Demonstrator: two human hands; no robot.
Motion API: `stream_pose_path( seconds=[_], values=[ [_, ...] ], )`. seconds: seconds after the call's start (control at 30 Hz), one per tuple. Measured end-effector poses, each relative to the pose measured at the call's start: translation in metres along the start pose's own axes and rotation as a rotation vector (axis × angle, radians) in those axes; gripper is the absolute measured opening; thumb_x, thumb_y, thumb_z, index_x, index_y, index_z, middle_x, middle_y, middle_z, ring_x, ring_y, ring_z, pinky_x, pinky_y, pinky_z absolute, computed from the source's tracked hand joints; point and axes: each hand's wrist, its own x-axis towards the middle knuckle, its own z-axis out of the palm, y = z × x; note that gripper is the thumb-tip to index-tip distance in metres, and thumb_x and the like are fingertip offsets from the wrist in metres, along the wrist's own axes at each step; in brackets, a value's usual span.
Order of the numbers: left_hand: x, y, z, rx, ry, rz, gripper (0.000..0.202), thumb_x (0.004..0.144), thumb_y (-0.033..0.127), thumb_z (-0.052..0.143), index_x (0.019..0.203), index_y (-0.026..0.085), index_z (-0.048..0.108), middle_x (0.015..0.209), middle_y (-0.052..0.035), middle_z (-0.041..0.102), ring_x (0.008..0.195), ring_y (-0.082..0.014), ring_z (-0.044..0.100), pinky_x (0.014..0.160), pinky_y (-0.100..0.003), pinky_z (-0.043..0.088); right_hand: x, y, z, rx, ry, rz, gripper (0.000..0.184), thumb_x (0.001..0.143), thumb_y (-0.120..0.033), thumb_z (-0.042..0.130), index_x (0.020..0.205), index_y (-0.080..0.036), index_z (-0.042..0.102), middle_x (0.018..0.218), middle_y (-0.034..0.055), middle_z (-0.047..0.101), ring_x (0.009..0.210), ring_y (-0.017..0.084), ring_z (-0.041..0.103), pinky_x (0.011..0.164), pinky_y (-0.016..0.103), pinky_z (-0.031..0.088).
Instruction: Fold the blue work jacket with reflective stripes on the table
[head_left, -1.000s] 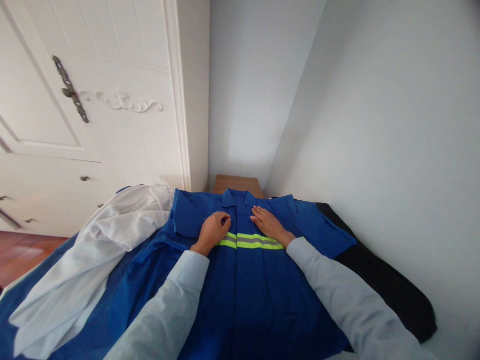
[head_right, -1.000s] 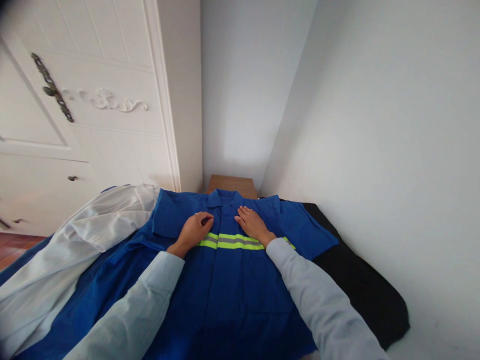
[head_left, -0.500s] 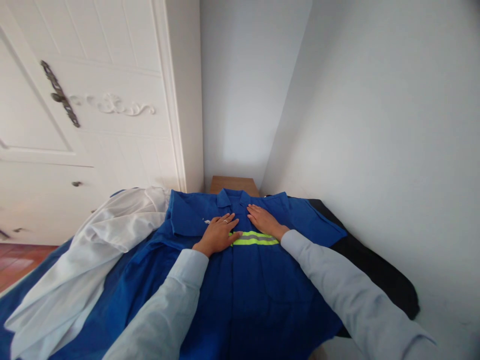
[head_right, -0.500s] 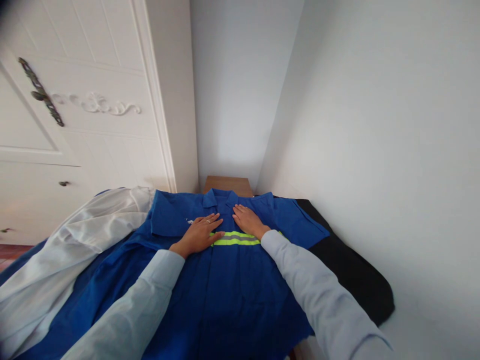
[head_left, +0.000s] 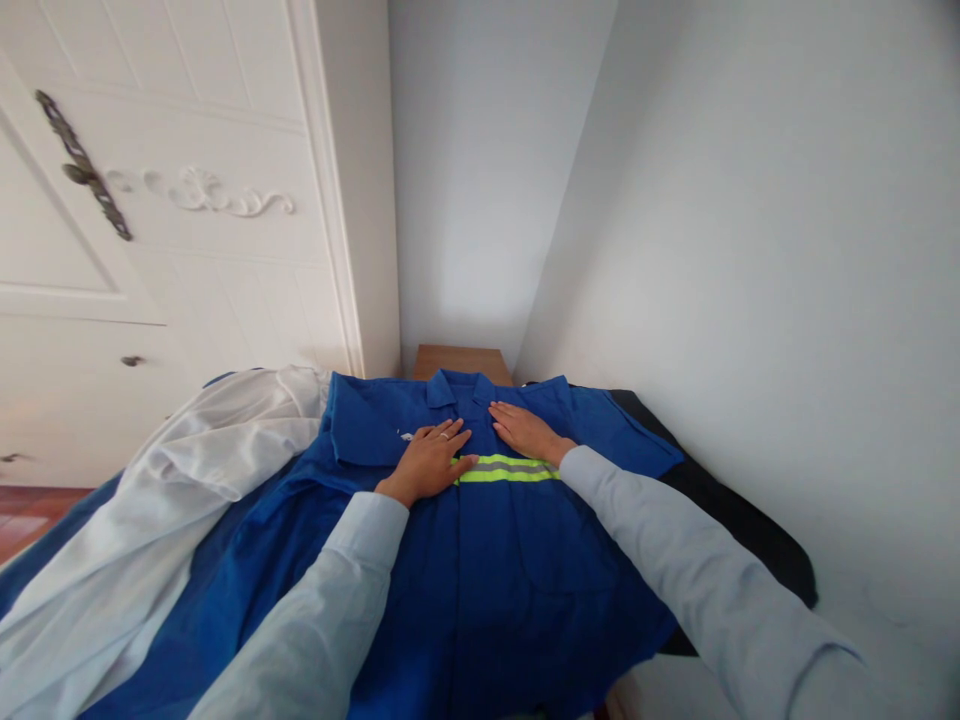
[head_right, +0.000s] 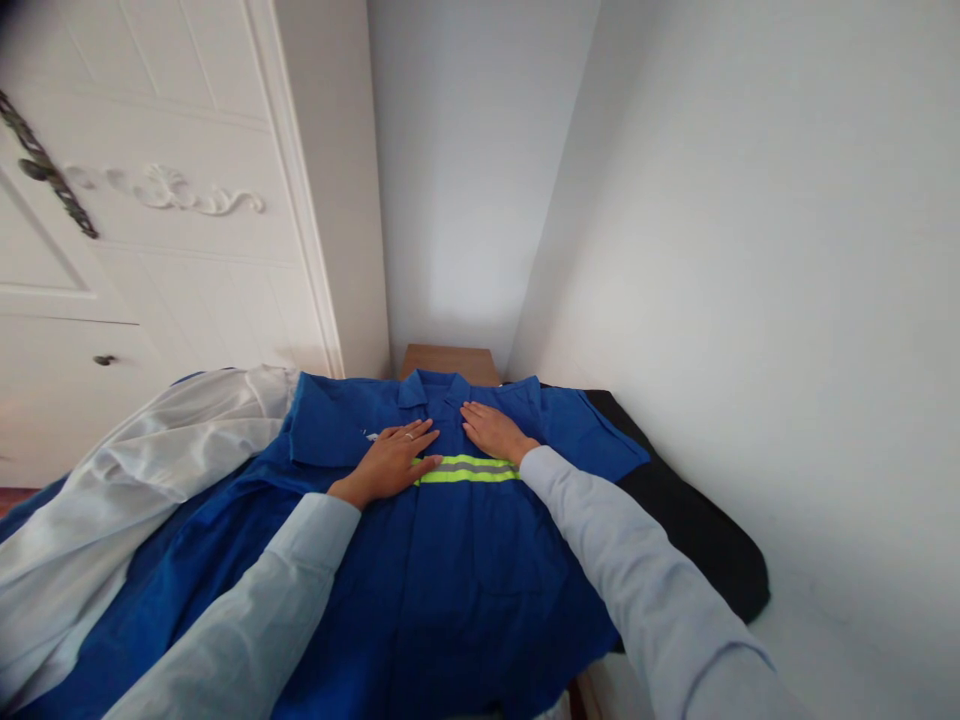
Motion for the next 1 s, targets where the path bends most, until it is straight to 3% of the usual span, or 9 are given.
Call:
stream_pose_path(
  seconds=[0.27, 0.4, 0.57, 0.7, 0.87, 1.0],
  values=[
    [0.002, -0.001, 0.002, -0.019, 0.011, -0.003, 0.057, 0.097, 0.056, 0.041, 0.142, 0.023, 0.053, 0.153, -0.0122, 0.045, 0.142, -0.0286, 0.04, 0.112, -0.047, 0.032, 0.001, 0.002, -0.003, 0.086, -0.046, 0.037, 0.051, 0.099, -0.029, 0.036, 0.142, -0.007, 0.052, 0.149, 0.0164, 0.048, 0.141, 0.025, 0.042, 0.119, 0.046, 0.035],
    [0.001, 0.0, 0.002, -0.008, 0.016, -0.005, 0.057, 0.098, 0.056, 0.04, 0.142, 0.023, 0.053, 0.153, -0.0125, 0.045, 0.141, -0.0291, 0.041, 0.112, -0.047, 0.032, 0.001, 0.001, -0.014, 0.153, -0.072, 0.064, 0.047, 0.097, -0.029, 0.044, 0.139, -0.011, 0.057, 0.145, 0.0147, 0.054, 0.138, 0.025, 0.047, 0.117, 0.045, 0.038],
    [0.001, 0.0, 0.001, -0.024, 0.02, 0.001, 0.057, 0.098, 0.055, 0.041, 0.142, 0.021, 0.054, 0.152, -0.0137, 0.045, 0.141, -0.0294, 0.041, 0.112, -0.048, 0.032, -0.016, -0.004, -0.035, 0.177, 0.043, 0.023, 0.028, 0.093, -0.023, 0.052, 0.108, -0.018, 0.075, 0.126, 0.0097, 0.069, 0.12, 0.024, 0.062, 0.105, 0.041, 0.048],
    [0.001, 0.001, -0.001, -0.027, 0.003, -0.009, 0.057, 0.098, 0.054, 0.042, 0.142, 0.02, 0.053, 0.152, -0.0141, 0.044, 0.142, -0.03, 0.04, 0.112, -0.049, 0.032, -0.043, -0.001, -0.057, 0.197, 0.093, 0.012, 0.024, 0.091, -0.02, 0.053, 0.095, -0.021, 0.076, 0.117, 0.0078, 0.072, 0.113, 0.022, 0.064, 0.101, 0.039, 0.05],
    [0.001, 0.002, 0.0, -0.04, 0.013, -0.006, 0.056, 0.097, 0.054, 0.042, 0.142, 0.022, 0.054, 0.153, -0.0141, 0.044, 0.143, -0.0311, 0.039, 0.112, -0.051, 0.032, -0.084, 0.031, -0.087, 0.169, 0.228, 0.242, 0.018, 0.088, -0.023, 0.054, 0.085, -0.021, 0.072, 0.112, 0.0083, 0.072, 0.109, 0.023, 0.064, 0.102, 0.039, 0.047],
    [0.0, 0.0, 0.006, -0.034, 0.049, 0.009, 0.054, 0.098, 0.052, 0.041, 0.142, 0.023, 0.053, 0.153, -0.0133, 0.044, 0.142, -0.0309, 0.04, 0.114, -0.051, 0.03, -0.12, 0.071, -0.104, 0.063, 0.214, 0.635, 0.016, 0.084, -0.021, 0.055, 0.087, -0.02, 0.07, 0.115, 0.0081, 0.071, 0.11, 0.022, 0.064, 0.102, 0.034, 0.046]
  ],
)
